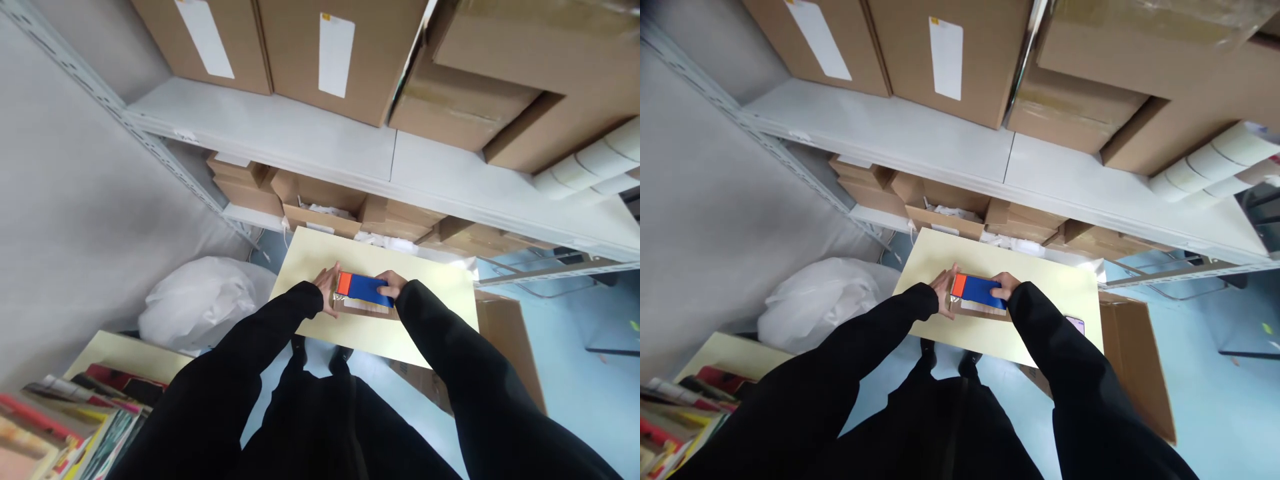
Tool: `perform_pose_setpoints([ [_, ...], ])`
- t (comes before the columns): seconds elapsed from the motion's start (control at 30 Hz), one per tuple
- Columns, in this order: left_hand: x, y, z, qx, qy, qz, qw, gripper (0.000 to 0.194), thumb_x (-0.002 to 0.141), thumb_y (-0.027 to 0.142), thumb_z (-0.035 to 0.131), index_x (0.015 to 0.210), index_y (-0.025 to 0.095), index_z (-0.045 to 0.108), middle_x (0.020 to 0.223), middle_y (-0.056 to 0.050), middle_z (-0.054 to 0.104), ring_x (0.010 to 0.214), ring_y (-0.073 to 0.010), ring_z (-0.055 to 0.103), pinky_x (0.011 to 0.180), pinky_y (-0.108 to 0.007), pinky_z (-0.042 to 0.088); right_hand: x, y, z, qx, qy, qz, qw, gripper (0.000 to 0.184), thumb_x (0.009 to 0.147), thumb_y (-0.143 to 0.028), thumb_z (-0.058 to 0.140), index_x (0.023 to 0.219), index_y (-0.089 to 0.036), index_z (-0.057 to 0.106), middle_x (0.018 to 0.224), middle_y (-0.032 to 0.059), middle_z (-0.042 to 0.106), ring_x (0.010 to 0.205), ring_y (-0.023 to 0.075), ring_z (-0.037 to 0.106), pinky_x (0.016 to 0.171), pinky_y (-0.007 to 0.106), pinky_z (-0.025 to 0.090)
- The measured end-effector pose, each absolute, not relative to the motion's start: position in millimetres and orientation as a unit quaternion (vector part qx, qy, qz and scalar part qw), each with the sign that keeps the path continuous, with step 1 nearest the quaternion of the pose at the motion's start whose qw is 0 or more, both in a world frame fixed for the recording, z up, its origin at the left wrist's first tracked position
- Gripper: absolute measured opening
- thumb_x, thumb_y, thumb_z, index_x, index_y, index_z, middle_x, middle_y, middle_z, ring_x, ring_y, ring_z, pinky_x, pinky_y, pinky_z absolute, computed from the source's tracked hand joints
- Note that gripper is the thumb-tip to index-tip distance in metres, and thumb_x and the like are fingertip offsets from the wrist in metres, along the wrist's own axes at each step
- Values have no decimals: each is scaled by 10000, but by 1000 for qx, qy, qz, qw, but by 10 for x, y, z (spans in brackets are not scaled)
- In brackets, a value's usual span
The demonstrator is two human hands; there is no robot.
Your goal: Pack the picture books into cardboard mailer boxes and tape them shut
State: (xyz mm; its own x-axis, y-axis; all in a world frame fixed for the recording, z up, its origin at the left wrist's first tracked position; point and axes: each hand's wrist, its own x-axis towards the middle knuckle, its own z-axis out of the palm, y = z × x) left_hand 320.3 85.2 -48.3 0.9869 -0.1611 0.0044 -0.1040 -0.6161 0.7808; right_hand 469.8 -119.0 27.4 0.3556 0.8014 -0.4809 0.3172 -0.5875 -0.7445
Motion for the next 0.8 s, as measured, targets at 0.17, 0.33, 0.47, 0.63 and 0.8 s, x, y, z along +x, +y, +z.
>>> perform_pose_setpoints([
  [0.17, 3173, 784, -567, 914, -56, -15, 401, 1281, 382, 365, 730, 1360, 139, -67, 1326, -201, 297, 1250, -360, 245, 1041, -533, 67, 4683, -1179, 317, -792, -377, 409, 252, 157, 576, -275, 523, 621, -146, 600, 533, -8, 540, 533, 129, 515, 475, 221, 370],
  [0.33, 3209, 781, -545, 931, -34, -37, 361, 1274, 360, 333, 736, 1362, 107, -18, 1292, -204, 324, 1220, -363, 288, 1050, -513, 34, 4740, -1283, 404, -806, -376, 405, 212, 148, 581, -282, 541, 623, -153, 599, 539, 2, 556, 534, 133, 522, 481, 226, 372],
  [0.47, 3231, 852, -519, 943, -47, -47, 327, 1257, 374, 373, 721, 1361, 89, -3, 1303, -215, 311, 1225, -363, 274, 1046, -516, 7, 4918, -1567, 523, -813, -355, 418, 197, 166, 586, -298, 529, 632, -152, 590, 524, -2, 545, 495, 128, 502, 455, 229, 354],
  [0.63, 3251, 936, -480, 959, -36, -68, 274, 1241, 362, 365, 719, 1362, 107, 31, 1324, -214, 293, 1222, -372, 269, 1028, -542, -9, 5174, -2091, 589, -823, -362, 407, 159, 137, 574, -290, 532, 565, -159, 572, 528, 9, 548, 526, 140, 504, 489, 240, 366],
  [0.8, 3293, 904, -395, 972, -35, -83, 219, 1193, 372, 361, 703, 1361, 146, 71, 1312, -185, 316, 1205, -369, 294, 1016, -548, -19, 5317, -2577, 473, -830, -336, 419, 151, 127, 562, -284, 522, 566, -170, 577, 529, 4, 556, 530, 143, 506, 496, 246, 363],
])
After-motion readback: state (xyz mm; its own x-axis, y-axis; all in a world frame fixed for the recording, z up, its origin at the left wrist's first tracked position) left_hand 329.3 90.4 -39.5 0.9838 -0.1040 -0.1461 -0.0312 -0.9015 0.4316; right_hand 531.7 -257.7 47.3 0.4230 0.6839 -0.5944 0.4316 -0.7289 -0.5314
